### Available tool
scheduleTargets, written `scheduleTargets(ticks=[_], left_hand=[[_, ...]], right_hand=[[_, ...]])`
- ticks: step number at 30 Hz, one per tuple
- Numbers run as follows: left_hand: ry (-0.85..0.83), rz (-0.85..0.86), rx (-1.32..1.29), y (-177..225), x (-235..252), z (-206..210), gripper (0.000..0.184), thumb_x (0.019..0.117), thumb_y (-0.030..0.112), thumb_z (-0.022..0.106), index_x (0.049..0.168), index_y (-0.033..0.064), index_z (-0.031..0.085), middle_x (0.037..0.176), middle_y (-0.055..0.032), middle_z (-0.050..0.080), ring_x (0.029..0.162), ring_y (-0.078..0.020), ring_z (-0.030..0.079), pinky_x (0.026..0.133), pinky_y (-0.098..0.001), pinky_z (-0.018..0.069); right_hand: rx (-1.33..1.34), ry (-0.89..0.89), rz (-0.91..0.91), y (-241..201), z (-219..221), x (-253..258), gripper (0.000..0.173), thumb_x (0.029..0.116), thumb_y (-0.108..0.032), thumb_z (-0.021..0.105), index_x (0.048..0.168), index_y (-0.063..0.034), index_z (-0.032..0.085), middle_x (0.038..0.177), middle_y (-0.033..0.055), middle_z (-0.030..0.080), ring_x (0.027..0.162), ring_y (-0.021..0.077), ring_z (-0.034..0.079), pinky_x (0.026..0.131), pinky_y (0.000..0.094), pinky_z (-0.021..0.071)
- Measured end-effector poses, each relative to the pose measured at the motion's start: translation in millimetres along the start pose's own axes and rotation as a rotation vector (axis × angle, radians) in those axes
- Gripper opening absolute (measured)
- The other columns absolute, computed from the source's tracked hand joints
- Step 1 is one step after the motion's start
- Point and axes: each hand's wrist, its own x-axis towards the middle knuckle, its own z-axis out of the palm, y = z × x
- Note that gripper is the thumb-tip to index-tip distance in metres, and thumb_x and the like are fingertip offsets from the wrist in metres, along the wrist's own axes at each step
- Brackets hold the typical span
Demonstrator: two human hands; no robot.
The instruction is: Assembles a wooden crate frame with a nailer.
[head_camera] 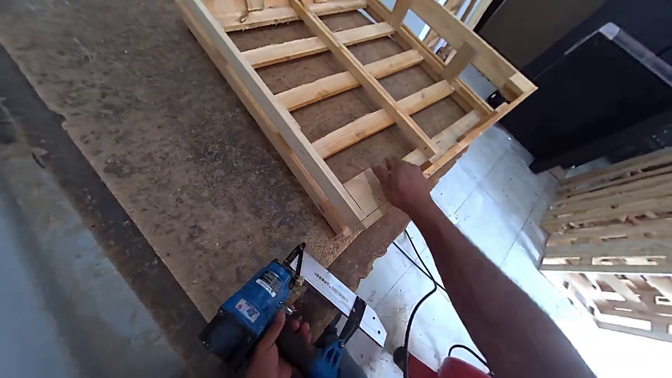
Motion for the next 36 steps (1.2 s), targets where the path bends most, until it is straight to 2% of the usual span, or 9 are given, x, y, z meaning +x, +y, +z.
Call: scheduleTargets(ticks=[1,2,4,7,10,15,28,33,36], left_hand=[[-0.019,0.025,0.004,-6,6,-7,0.029,0.109,0.026,0.042,0.122,0.0059,0.059,0.078,-0.0073,0.065,0.071,-0.0247,0.069,0.076,-0.0504,0.0622],[-0.05,0.053,0.011,-10,12,-11,0.028,0.1057,0.021,0.046,0.125,0.0065,0.06,0.073,-0.0037,0.062,0.066,-0.0214,0.068,0.074,-0.048,0.0624],[-0.125,0.085,0.024,-5,21,-10,0.031,0.0962,0.014,0.052,0.125,0.0069,0.061,0.064,0.0006,0.057,0.059,-0.0165,0.064,0.069,-0.0423,0.0616],[-0.253,0.097,0.024,12,23,3,0.031,0.09,0.012,0.058,0.119,0.0046,0.064,0.06,0.0002,0.057,0.055,-0.0165,0.064,0.064,-0.0412,0.0619],[-0.472,0.101,-0.042,26,25,17,0.034,0.0883,0.016,0.069,0.12,0.0049,0.067,0.063,-0.0008,0.06,0.058,-0.0175,0.066,0.068,-0.0423,0.0622],[-0.715,0.103,-0.049,46,33,38,0.036,0.0905,0.015,0.067,0.125,0.0041,0.065,0.066,-0.0022,0.062,0.061,-0.0183,0.066,0.07,-0.0433,0.0618],[-0.721,0.097,-0.07,51,34,51,0.035,0.0912,0.013,0.066,0.125,0.0023,0.065,0.067,-0.0033,0.062,0.062,-0.019,0.067,0.07,-0.0434,0.0622],[-0.654,0.048,-0.055,52,28,55,0.02,0.0922,0.015,0.065,0.108,0.0042,0.067,0.064,-0.0015,0.06,0.06,-0.0187,0.067,0.071,-0.0448,0.0626],[-0.67,0.037,-0.089,50,27,55,0.023,0.0923,0.014,0.065,0.112,0.0025,0.067,0.064,-0.0024,0.061,0.06,-0.0192,0.067,0.07,-0.0452,0.0626]], right_hand=[[-0.041,-0.076,0.0,3,7,12,0.076,0.1043,-0.068,0.022,0.103,-0.0063,0.066,0.094,0.0191,0.069,0.093,0.0395,0.069,0.074,0.0641,0.0529],[-0.111,-0.151,0.005,1,11,18,0.082,0.1028,-0.07,0.013,0.097,-0.0082,0.066,0.091,0.0177,0.069,0.091,0.0387,0.07,0.071,0.0631,0.0528],[-0.18,-0.203,0.016,-5,15,19,0.086,0.1024,-0.069,0.006,0.095,-0.009,0.066,0.091,0.0171,0.07,0.091,0.0387,0.071,0.069,0.0629,0.0524],[-0.191,-0.17,0.005,-5,19,14,0.083,0.104,-0.066,0.005,0.09,-0.0097,0.065,0.087,0.0155,0.069,0.088,0.0375,0.07,0.066,0.0616,0.0517],[-0.179,-0.135,-0.014,-4,18,15,0.082,0.1043,-0.064,0.006,0.085,-0.0101,0.064,0.083,0.0143,0.068,0.086,0.0366,0.07,0.065,0.0603,0.0508],[-0.145,-0.121,-0.003,-3,19,14,0.082,0.1036,-0.066,0.007,0.085,-0.0106,0.064,0.081,0.0141,0.067,0.083,0.0366,0.07,0.064,0.0612,0.0503],[-0.159,-0.125,0.007,-3,21,16,0.08,0.1032,-0.067,0.006,0.082,-0.0123,0.061,0.075,0.0121,0.065,0.078,0.0344,0.069,0.061,0.0581,0.0492],[-0.178,-0.126,0.024,-4,21,16,0.08,0.103,-0.067,0.005,0.082,-0.0125,0.061,0.076,0.0121,0.065,0.08,0.0344,0.069,0.061,0.0577,0.0491],[-0.18,-0.127,0.02,-5,21,16,0.081,0.103,-0.067,0.005,0.084,-0.0123,0.062,0.078,0.0124,0.066,0.081,0.0347,0.069,0.061,0.0584,0.0493]])
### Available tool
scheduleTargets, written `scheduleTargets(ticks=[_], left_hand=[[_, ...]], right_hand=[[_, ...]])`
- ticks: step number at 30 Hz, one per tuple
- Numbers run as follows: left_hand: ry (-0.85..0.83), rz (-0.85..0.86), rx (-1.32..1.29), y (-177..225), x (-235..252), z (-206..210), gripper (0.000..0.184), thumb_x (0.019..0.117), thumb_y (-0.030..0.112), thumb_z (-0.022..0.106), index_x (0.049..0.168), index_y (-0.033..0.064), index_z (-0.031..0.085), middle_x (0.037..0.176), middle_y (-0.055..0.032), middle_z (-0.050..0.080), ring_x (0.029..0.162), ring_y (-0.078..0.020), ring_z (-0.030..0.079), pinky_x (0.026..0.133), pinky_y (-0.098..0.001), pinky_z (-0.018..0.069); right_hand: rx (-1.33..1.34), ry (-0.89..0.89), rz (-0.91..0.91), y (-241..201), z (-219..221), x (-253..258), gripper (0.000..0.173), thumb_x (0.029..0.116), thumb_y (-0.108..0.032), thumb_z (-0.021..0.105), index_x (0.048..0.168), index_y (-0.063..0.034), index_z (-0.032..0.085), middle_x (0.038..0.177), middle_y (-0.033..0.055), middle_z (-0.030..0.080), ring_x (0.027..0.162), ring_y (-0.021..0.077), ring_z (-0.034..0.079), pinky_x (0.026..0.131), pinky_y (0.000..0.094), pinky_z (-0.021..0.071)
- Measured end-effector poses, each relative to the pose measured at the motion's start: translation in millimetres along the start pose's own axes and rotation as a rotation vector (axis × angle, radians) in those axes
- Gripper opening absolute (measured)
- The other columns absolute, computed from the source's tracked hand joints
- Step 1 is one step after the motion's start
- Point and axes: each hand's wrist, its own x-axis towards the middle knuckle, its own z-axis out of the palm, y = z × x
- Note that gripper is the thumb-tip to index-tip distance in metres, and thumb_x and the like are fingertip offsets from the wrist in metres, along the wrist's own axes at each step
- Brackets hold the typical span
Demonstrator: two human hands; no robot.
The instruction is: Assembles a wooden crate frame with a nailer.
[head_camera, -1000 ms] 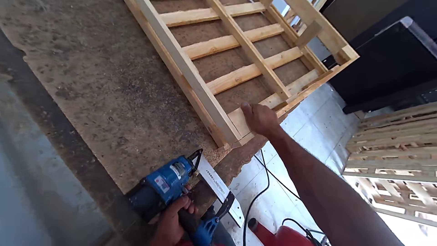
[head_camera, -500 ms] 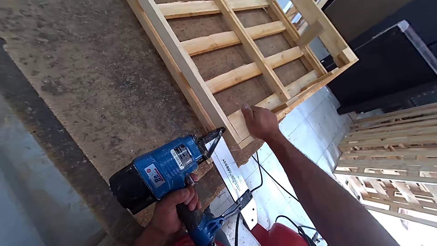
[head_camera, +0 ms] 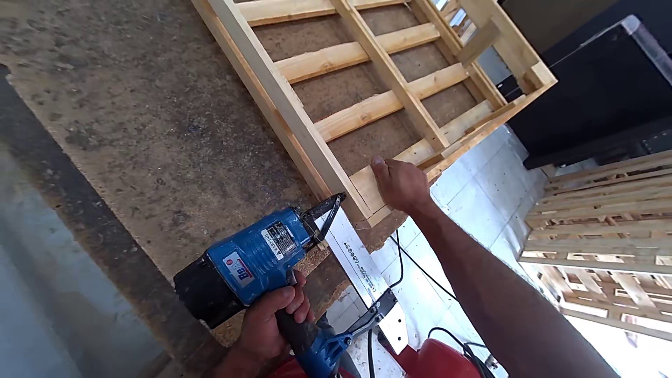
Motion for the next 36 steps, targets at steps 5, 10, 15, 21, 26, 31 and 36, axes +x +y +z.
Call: scheduleTargets(ticks=[5,10,15,21,26,31,36], left_hand=[[-0.022,-0.016,-0.03,-16,-10,0,0.032,0.0933,0.014,0.064,0.123,0.0024,0.066,0.067,-0.0023,0.062,0.062,-0.0191,0.067,0.071,-0.0446,0.0621],[-0.02,-0.033,-0.029,-19,-15,-4,0.021,0.0925,0.013,0.064,0.111,0.0044,0.067,0.065,-0.0014,0.061,0.061,-0.0187,0.067,0.07,-0.0451,0.0623],[-0.104,-0.028,-0.018,-23,-18,-8,0.036,0.0945,0.011,0.061,0.129,0.0016,0.062,0.069,-0.0017,0.062,0.064,-0.0181,0.066,0.072,-0.0439,0.0614],[-0.055,-0.055,0.015,-23,-18,-7,0.021,0.0939,0.012,0.062,0.113,0.0047,0.066,0.066,-0.0009,0.06,0.061,-0.0178,0.066,0.071,-0.043,0.0614],[-0.042,-0.025,0.115,0,-23,-8,0.034,0.092,0.013,0.063,0.124,0.0008,0.065,0.063,-0.0018,0.059,0.057,-0.0179,0.064,0.067,-0.0425,0.0613],[-0.058,0.201,0.169,26,-85,-8,0.043,0.0932,0.015,0.066,0.135,0.0051,0.062,0.067,-0.002,0.063,0.06,-0.0171,0.066,0.069,-0.0423,0.062],[0.083,0.33,0.311,33,-152,5,0.04,0.0964,0.022,0.068,0.134,0.0097,0.063,0.072,-0.0004,0.066,0.067,-0.0162,0.068,0.078,-0.042,0.0614]], right_hand=[[-0.001,-0.002,-0.005,2,1,0,0.081,0.103,-0.067,0.005,0.084,-0.0126,0.063,0.079,0.0121,0.066,0.082,0.0343,0.069,0.062,0.0584,0.0495],[-0.003,-0.004,0.015,1,0,-1,0.08,0.1035,-0.067,0.008,0.086,-0.0115,0.063,0.081,0.0134,0.067,0.084,0.0359,0.07,0.063,0.0602,0.0495],[0.004,0.01,0.001,2,2,0,0.079,0.1039,-0.066,0.008,0.084,-0.0119,0.062,0.079,0.0127,0.066,0.082,0.0348,0.069,0.063,0.0587,0.0492],[0.003,0.017,0.0,2,2,1,0.079,0.104,-0.066,0.008,0.084,-0.0112,0.062,0.08,0.0135,0.066,0.083,0.0355,0.069,0.063,0.0601,0.049],[0.06,0.012,-0.023,5,1,3,0.084,0.1037,-0.067,0.007,0.092,-0.0103,0.067,0.087,0.0156,0.069,0.089,0.0371,0.07,0.069,0.0634,0.0506],[0.163,0.085,-0.023,7,0,0,0.09,0.1025,-0.069,0.004,0.111,-0.0105,0.072,0.105,0.0201,0.073,0.104,0.0423,0.069,0.081,0.0703,0.0497],[0.503,0.284,-0.26,-3,12,-56,0.061,0.108,-0.054,0.036,0.143,-0.0091,0.057,0.139,0.0217,0.059,0.129,0.0372,0.057,0.108,0.0634,0.0445]])
